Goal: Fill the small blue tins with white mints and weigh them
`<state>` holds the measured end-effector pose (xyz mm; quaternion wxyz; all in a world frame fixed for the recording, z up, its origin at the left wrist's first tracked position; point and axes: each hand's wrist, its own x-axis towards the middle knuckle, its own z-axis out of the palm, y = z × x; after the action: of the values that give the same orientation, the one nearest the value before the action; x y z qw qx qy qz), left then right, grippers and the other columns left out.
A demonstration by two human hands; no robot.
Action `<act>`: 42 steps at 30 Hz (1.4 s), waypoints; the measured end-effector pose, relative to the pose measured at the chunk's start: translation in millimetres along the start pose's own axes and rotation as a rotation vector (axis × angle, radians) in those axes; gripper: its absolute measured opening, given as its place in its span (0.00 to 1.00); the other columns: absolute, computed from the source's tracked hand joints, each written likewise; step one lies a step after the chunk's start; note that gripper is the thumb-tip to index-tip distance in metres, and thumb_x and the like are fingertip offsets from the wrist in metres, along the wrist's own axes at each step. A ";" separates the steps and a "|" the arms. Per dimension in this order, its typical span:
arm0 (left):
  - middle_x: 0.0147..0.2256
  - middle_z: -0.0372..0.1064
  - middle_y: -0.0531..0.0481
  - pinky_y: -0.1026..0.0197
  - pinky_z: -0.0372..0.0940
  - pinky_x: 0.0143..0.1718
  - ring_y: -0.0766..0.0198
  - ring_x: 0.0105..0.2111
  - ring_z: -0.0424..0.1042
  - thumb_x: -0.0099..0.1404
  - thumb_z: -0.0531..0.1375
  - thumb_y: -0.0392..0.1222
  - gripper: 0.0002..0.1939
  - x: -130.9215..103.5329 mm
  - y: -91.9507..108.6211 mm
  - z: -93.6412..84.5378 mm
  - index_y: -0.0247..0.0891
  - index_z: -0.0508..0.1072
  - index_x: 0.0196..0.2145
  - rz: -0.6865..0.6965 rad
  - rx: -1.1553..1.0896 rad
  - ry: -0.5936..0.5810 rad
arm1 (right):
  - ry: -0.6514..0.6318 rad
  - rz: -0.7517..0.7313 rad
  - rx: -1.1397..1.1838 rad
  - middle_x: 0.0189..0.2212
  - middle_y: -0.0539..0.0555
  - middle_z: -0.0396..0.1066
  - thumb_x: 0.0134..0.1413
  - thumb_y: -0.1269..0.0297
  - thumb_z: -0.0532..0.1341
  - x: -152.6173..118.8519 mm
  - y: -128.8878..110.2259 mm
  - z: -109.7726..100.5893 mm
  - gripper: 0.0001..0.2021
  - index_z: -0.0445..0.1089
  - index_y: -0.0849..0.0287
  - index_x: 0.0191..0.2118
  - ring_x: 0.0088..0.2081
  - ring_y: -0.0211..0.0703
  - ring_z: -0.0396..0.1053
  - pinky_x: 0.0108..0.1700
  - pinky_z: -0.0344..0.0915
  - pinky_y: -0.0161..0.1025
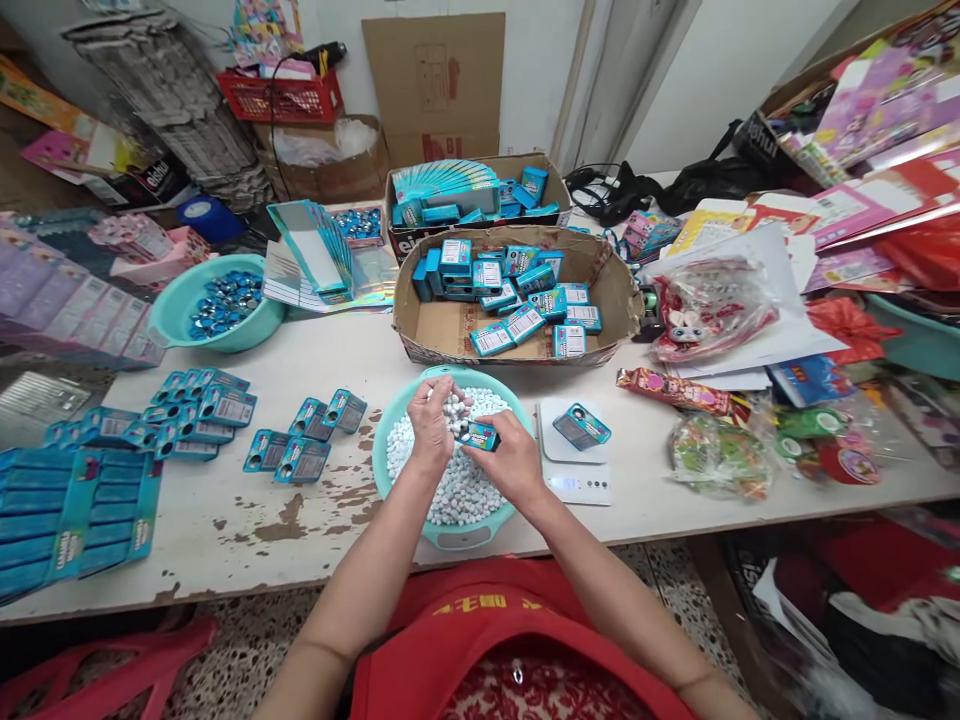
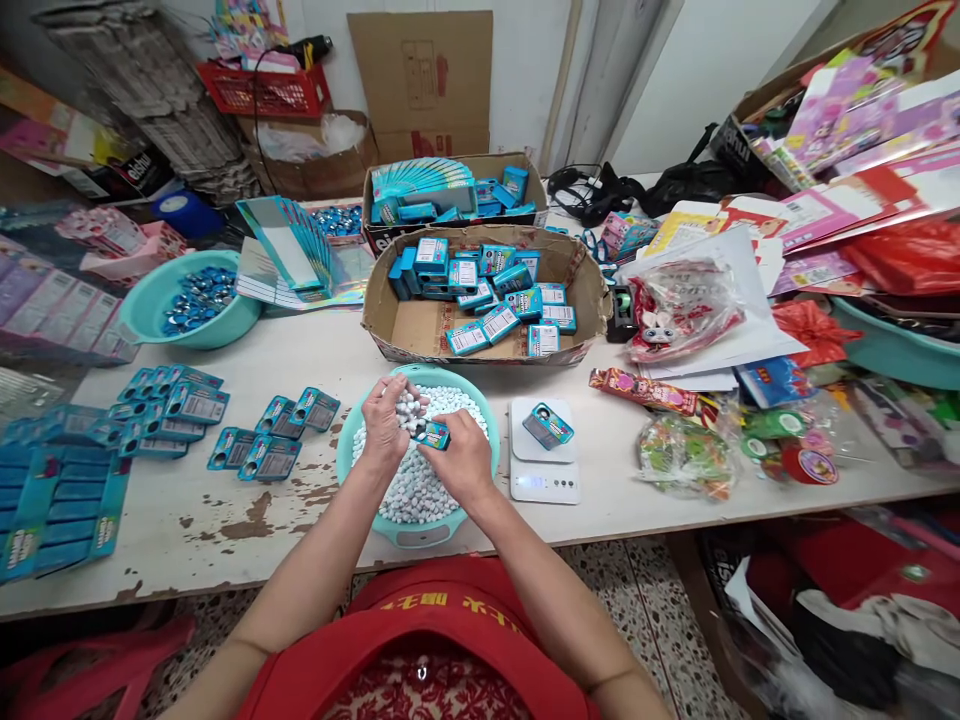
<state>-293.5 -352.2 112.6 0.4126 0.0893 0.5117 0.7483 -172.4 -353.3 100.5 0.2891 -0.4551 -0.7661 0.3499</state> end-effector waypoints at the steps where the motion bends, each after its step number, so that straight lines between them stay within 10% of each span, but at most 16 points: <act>1: 0.19 0.64 0.57 0.68 0.60 0.20 0.67 0.19 0.70 0.50 0.65 0.48 0.16 1.5 0.0 0.6 0.36 0.63 0.25 0.003 0.011 0.007 | -0.001 0.003 0.006 0.35 0.53 0.70 0.42 0.65 0.67 0.8 -0.3 0.5 0.13 0.70 0.56 0.38 0.40 0.47 0.70 0.42 0.66 0.43; 42: 0.17 0.58 0.60 0.71 0.43 0.12 0.77 0.12 0.54 0.45 0.69 0.49 0.20 8.1 2.8 13.7 0.37 0.63 0.25 0.018 0.060 -0.018 | 0.040 0.143 0.313 0.33 0.50 0.70 0.36 0.65 0.70 13.0 15.7 12.2 0.16 0.72 0.56 0.36 0.38 0.44 0.69 0.43 0.65 0.41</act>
<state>-292.5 -337.3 118.9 0.4076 0.1127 0.5293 0.7355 -179.4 -339.5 82.4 0.3459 -0.4646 -0.6620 0.4756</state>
